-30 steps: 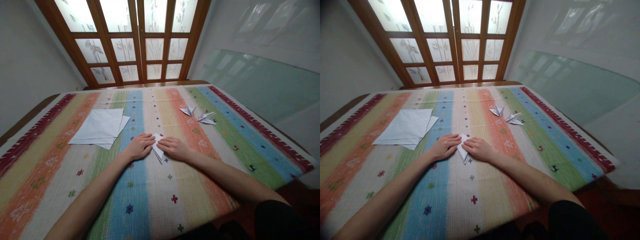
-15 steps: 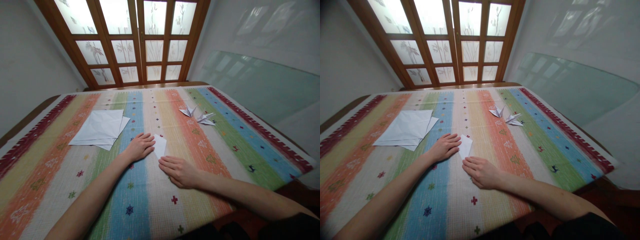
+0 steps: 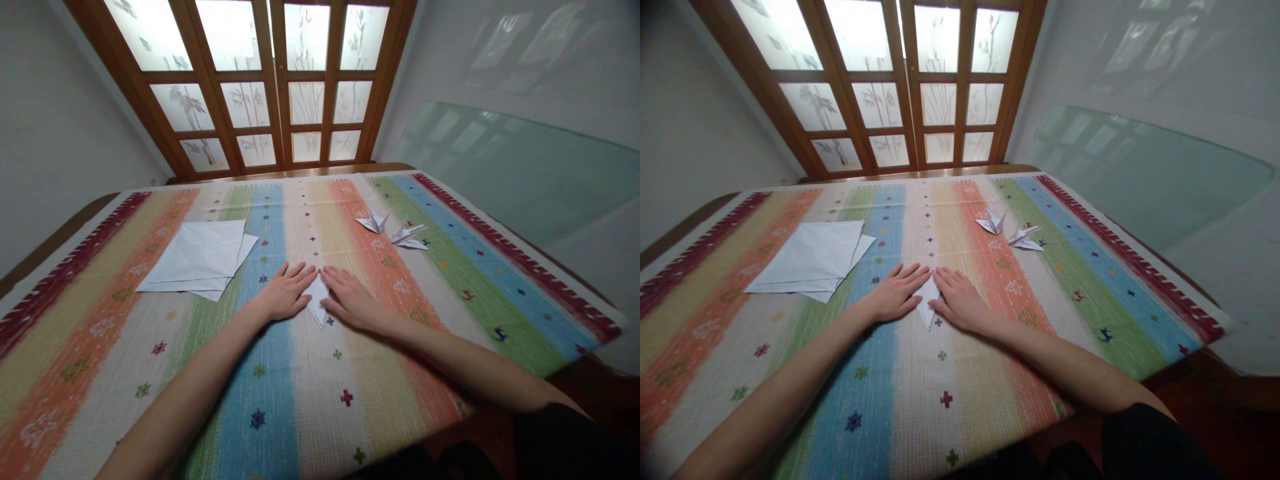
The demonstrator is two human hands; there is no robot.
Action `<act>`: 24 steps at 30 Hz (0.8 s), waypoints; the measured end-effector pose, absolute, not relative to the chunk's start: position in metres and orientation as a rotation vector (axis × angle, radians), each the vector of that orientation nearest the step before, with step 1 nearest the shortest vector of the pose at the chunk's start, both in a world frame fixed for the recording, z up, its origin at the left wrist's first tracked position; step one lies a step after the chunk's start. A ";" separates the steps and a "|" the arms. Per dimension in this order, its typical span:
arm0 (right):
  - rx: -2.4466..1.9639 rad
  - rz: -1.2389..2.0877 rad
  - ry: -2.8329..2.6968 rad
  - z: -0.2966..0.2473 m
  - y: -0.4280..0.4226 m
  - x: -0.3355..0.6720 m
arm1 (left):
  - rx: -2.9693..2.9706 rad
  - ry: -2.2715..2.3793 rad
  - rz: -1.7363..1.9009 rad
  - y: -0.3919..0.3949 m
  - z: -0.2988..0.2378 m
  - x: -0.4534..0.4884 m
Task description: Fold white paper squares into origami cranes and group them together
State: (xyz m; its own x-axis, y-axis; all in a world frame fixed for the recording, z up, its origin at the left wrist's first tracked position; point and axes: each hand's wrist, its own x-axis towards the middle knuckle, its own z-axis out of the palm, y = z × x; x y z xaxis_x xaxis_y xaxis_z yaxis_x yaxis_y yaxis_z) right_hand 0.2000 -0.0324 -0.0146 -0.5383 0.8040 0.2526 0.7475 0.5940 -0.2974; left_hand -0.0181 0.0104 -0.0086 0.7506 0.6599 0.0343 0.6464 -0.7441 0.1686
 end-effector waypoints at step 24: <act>-1.337 0.575 -2.220 0.004 -0.056 0.218 | 2.667 1.142 0.378 0.012 -0.012 -0.035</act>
